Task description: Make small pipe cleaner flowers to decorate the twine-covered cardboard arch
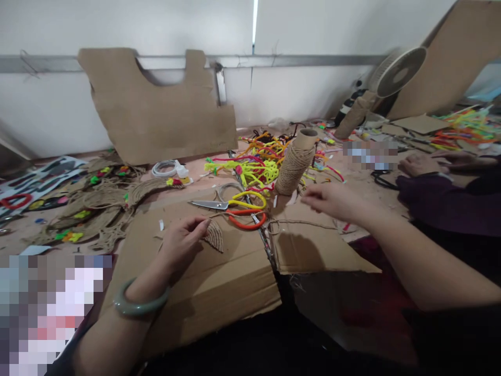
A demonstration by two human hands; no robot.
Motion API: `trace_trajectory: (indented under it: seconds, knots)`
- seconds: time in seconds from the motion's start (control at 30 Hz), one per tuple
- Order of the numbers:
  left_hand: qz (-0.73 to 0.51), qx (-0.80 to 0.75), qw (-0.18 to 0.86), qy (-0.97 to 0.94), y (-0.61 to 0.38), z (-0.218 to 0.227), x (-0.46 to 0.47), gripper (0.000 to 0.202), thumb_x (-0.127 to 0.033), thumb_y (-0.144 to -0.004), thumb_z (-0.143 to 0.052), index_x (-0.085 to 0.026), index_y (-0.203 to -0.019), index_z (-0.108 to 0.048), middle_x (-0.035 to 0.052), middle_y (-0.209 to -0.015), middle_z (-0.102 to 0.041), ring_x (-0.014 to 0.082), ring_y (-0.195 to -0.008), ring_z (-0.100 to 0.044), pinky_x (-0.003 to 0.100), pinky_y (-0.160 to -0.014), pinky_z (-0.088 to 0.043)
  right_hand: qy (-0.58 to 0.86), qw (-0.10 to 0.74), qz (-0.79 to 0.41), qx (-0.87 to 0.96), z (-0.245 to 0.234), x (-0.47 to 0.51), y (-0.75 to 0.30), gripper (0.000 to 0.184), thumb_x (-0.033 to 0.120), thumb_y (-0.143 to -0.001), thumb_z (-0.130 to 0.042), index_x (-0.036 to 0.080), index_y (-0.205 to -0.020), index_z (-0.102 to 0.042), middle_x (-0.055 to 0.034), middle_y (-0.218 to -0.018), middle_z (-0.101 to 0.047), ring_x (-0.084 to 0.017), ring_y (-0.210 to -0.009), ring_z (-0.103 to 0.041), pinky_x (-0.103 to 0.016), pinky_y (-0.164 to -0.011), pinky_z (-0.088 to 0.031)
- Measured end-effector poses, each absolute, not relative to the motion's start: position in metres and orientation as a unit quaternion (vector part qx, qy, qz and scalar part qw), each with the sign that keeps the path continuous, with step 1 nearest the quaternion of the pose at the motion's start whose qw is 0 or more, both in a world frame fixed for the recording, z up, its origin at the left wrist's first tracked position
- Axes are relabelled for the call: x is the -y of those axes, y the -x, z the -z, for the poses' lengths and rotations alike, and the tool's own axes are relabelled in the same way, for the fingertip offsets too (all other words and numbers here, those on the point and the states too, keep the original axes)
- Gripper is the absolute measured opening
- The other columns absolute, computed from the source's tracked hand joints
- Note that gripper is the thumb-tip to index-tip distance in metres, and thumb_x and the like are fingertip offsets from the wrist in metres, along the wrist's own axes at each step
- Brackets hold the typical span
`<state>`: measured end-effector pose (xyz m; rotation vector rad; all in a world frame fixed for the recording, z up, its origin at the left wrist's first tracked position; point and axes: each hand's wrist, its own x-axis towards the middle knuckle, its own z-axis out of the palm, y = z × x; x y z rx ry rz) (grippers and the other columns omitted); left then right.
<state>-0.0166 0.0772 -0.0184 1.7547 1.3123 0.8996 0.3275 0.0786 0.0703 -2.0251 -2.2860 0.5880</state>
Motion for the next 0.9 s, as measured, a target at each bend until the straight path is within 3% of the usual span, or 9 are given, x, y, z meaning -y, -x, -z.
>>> trace_trajectory:
  seconds: [0.07, 0.1, 0.2, 0.3, 0.43, 0.63, 0.77, 0.9]
  knots:
    - [-0.343, -0.515, 0.371, -0.692, 0.017, 0.018, -0.077, 0.029, -0.040, -0.083, -0.048, -0.017, -0.082, -0.066, 0.0022, -0.064, -0.062, 0.0114, -0.054, -0.053, 0.022, -0.048, -0.043, 0.702, 0.094, -0.134, 0.693, -0.064, -0.098, -0.346, 0.023, 0.039, -0.079, -0.048, 0.018, -0.074, -0.056, -0.0065, -0.063, -0.059, -0.016, -0.056, -0.053, -0.031, -0.056, -0.042]
    - [-0.339, -0.517, 0.368, -0.695, 0.017, 0.018, -0.077, 0.030, -0.040, -0.083, -0.048, -0.017, -0.082, -0.066, 0.0022, -0.064, -0.063, 0.0115, -0.055, -0.054, 0.022, -0.048, -0.043, 0.701, 0.155, -0.162, 0.677, -0.060, -0.106, -0.352, 0.021, 0.037, -0.077, -0.051, 0.018, -0.082, -0.055, -0.0078, -0.070, -0.060, -0.017, -0.059, -0.055, -0.031, -0.056, -0.044]
    - [-0.342, -0.521, 0.363, -0.693, 0.017, 0.017, -0.077, 0.030, -0.041, -0.083, -0.048, -0.017, -0.084, -0.066, 0.0019, -0.063, -0.063, 0.0118, -0.054, -0.054, 0.022, -0.048, -0.043, 0.633, 0.341, -0.254, 0.647, -0.050, -0.126, -0.355, 0.050, 0.032, -0.069, -0.063, 0.019, -0.114, -0.044, -0.0128, -0.103, -0.060, -0.019, -0.085, -0.060, -0.031, -0.067, -0.049]
    - [-0.348, -0.524, 0.355, -0.692, 0.017, 0.018, -0.077, 0.029, -0.040, -0.082, -0.048, -0.017, -0.082, -0.066, 0.0016, -0.063, -0.064, 0.0121, -0.055, -0.055, 0.021, -0.048, -0.042, 0.580, 0.435, -0.280, 0.629, -0.040, -0.141, -0.341, 0.070, 0.028, -0.060, -0.072, 0.021, -0.120, -0.038, -0.0114, -0.117, -0.056, -0.020, -0.101, -0.057, -0.033, -0.084, -0.047]
    - [-0.348, -0.527, 0.357, -0.688, 0.016, 0.018, -0.077, 0.029, -0.040, -0.082, -0.049, -0.017, -0.083, -0.067, 0.0014, -0.062, -0.063, 0.0115, -0.052, -0.053, 0.020, -0.044, -0.040, 0.582, 0.496, -0.251, 0.593, -0.026, -0.157, -0.323, 0.066, 0.023, -0.053, -0.074, 0.021, -0.112, -0.045, -0.0099, -0.118, -0.057, -0.023, -0.109, -0.054, -0.039, -0.095, -0.041]
    - [-0.345, -0.523, 0.353, -0.695, 0.016, 0.016, -0.076, 0.029, -0.040, -0.083, -0.048, -0.017, -0.083, -0.066, 0.0002, -0.060, -0.060, 0.0101, -0.049, -0.050, 0.020, -0.043, -0.040, 0.570, 0.536, -0.243, 0.574, -0.039, -0.157, -0.326, 0.062, 0.019, -0.055, -0.073, 0.017, -0.111, -0.046, -0.0155, -0.121, -0.055, -0.021, -0.106, -0.055, -0.034, -0.095, -0.040]
    - [-0.341, -0.516, 0.368, -0.694, 0.016, 0.016, -0.075, 0.030, -0.041, -0.083, -0.048, -0.017, -0.085, -0.066, 0.0003, -0.061, -0.060, 0.0095, -0.047, -0.050, 0.020, -0.042, -0.039, 0.537, 0.577, -0.216, 0.576, -0.062, -0.142, -0.328, 0.052, 0.020, -0.055, -0.073, 0.017, -0.102, -0.052, -0.0140, -0.116, -0.058, -0.020, -0.101, -0.057, -0.034, -0.093, -0.041]
    - [-0.350, -0.511, 0.406, -0.672, 0.014, 0.015, -0.074, 0.029, -0.040, -0.083, -0.048, -0.017, -0.087, -0.065, 0.0004, -0.061, -0.060, 0.0096, -0.046, -0.050, 0.020, -0.040, -0.039, 0.499, 0.599, -0.300, 0.549, -0.080, -0.121, -0.305, 0.038, 0.028, -0.059, -0.068, 0.021, -0.094, -0.054, -0.0107, -0.117, -0.057, -0.021, -0.101, -0.057, -0.036, -0.089, -0.045]
